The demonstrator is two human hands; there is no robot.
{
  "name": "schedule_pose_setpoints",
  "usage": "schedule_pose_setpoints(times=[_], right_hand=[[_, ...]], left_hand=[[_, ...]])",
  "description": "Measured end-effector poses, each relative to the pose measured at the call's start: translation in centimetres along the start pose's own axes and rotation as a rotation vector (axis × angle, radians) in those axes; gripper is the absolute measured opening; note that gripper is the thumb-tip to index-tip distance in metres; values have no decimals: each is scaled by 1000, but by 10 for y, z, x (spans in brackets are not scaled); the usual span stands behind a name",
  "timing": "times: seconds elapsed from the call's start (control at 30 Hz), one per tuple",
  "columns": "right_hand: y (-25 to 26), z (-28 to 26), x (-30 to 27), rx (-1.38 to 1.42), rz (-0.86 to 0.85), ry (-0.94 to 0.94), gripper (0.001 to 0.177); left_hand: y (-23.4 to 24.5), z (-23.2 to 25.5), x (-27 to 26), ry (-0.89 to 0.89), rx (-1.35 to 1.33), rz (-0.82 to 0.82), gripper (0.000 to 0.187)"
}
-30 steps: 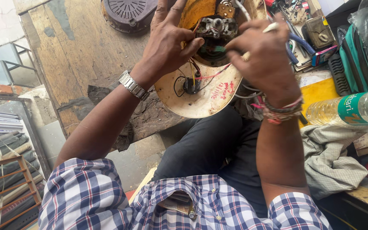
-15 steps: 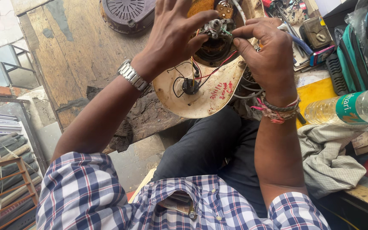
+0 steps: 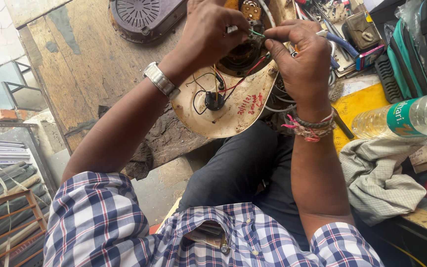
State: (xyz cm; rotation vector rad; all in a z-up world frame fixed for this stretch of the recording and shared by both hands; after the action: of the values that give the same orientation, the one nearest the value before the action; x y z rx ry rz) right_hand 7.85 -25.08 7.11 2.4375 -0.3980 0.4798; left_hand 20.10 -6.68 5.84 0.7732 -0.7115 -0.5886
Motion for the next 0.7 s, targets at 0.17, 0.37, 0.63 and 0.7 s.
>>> schedule_pose_setpoints(times=[0.17, 0.37, 0.63, 0.7], right_hand=[[-8, 5, -1, -26, 53, 13, 15], [-6, 2, 0, -15, 72, 8, 16], [-1, -17, -6, 15, 102, 135, 16], [-2, -19, -6, 28, 111, 147, 14]], left_hand=[[-6, -13, 2, -103, -27, 28, 13], [8, 7, -5, -387, 231, 185, 10], [19, 6, 4, -387, 32, 37, 8], [20, 3, 6, -383, -111, 45, 13]])
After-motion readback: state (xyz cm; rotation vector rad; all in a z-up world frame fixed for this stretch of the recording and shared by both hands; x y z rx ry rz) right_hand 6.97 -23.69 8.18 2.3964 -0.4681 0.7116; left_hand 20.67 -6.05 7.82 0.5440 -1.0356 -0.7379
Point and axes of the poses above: each hand's wrist, its own x-axis towards the middle knuckle, its own y-axis out of the back of the hand, z = x × y, the point moved 3 cm from there along x, towards the middle knuckle, and after that the axes turned 7 degrees about -y, right-handed, at the moved point
